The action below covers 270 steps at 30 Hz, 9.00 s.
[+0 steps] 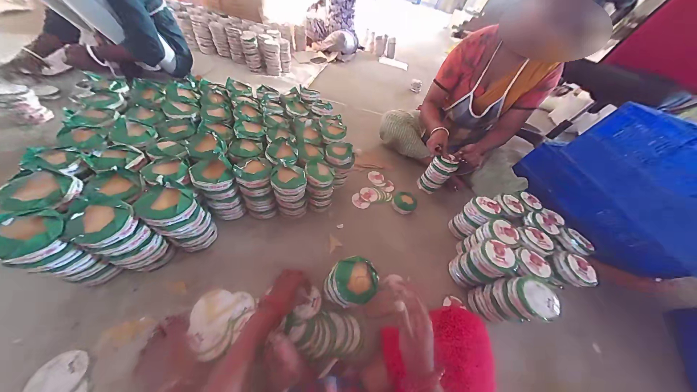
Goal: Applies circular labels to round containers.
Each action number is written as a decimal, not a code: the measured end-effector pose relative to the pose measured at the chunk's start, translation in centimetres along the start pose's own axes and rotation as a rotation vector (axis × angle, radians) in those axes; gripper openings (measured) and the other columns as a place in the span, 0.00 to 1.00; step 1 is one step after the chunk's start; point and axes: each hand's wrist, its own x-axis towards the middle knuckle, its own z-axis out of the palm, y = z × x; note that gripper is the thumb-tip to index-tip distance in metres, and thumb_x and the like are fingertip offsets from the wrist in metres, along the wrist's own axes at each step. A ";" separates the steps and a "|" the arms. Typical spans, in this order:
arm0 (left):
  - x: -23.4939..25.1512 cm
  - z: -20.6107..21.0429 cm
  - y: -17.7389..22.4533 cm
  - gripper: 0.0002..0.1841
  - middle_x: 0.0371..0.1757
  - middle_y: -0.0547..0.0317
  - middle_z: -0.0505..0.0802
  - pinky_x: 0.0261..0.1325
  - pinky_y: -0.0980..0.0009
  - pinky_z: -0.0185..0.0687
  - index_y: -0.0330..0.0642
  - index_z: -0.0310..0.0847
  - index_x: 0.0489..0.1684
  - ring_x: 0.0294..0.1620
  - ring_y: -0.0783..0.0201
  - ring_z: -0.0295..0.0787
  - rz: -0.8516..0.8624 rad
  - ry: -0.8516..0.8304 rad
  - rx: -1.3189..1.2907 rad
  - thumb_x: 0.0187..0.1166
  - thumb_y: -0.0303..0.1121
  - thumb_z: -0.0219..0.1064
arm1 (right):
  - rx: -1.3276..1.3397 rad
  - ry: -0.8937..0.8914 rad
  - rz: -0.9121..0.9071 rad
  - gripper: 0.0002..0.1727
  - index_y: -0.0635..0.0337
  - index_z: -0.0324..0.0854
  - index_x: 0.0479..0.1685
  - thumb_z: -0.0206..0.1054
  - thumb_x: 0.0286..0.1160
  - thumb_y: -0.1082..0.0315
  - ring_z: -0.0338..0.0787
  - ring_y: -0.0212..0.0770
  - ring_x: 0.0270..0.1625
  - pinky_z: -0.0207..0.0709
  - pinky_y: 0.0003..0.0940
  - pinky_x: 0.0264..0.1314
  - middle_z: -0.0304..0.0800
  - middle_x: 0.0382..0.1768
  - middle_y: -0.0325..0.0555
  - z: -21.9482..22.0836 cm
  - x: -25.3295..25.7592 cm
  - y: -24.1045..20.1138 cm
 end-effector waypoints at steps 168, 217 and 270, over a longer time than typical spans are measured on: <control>-3.7 2.8 11.7 0.57 0.87 0.34 0.69 0.82 0.45 0.69 0.33 0.53 0.92 0.84 0.39 0.70 0.208 0.555 -0.280 0.61 0.56 0.77 | 0.755 -0.195 0.341 0.46 0.64 0.34 0.94 0.54 0.85 0.51 0.67 0.44 0.89 0.66 0.43 0.87 0.57 0.91 0.55 2.0 4.9 1.4; -1.4 -3.7 10.9 0.52 0.87 0.39 0.71 0.89 0.45 0.52 0.31 0.50 0.92 0.90 0.44 0.60 0.113 0.596 -0.298 0.78 0.69 0.54 | -0.938 -0.348 0.292 0.53 0.56 0.52 0.94 0.77 0.69 0.48 0.43 0.70 0.94 0.47 0.76 0.87 0.38 0.94 0.68 -1.5 20.0 11.3; -0.5 5.0 6.8 0.68 0.78 0.35 0.80 0.81 0.51 0.72 0.24 0.52 0.86 0.80 0.45 0.77 0.388 0.551 -0.324 0.44 0.58 0.88 | -0.537 -0.502 -0.260 0.52 0.41 0.81 0.77 0.41 0.65 0.15 0.68 0.70 0.84 0.63 0.73 0.78 0.76 0.82 0.49 -1.7 1.5 5.1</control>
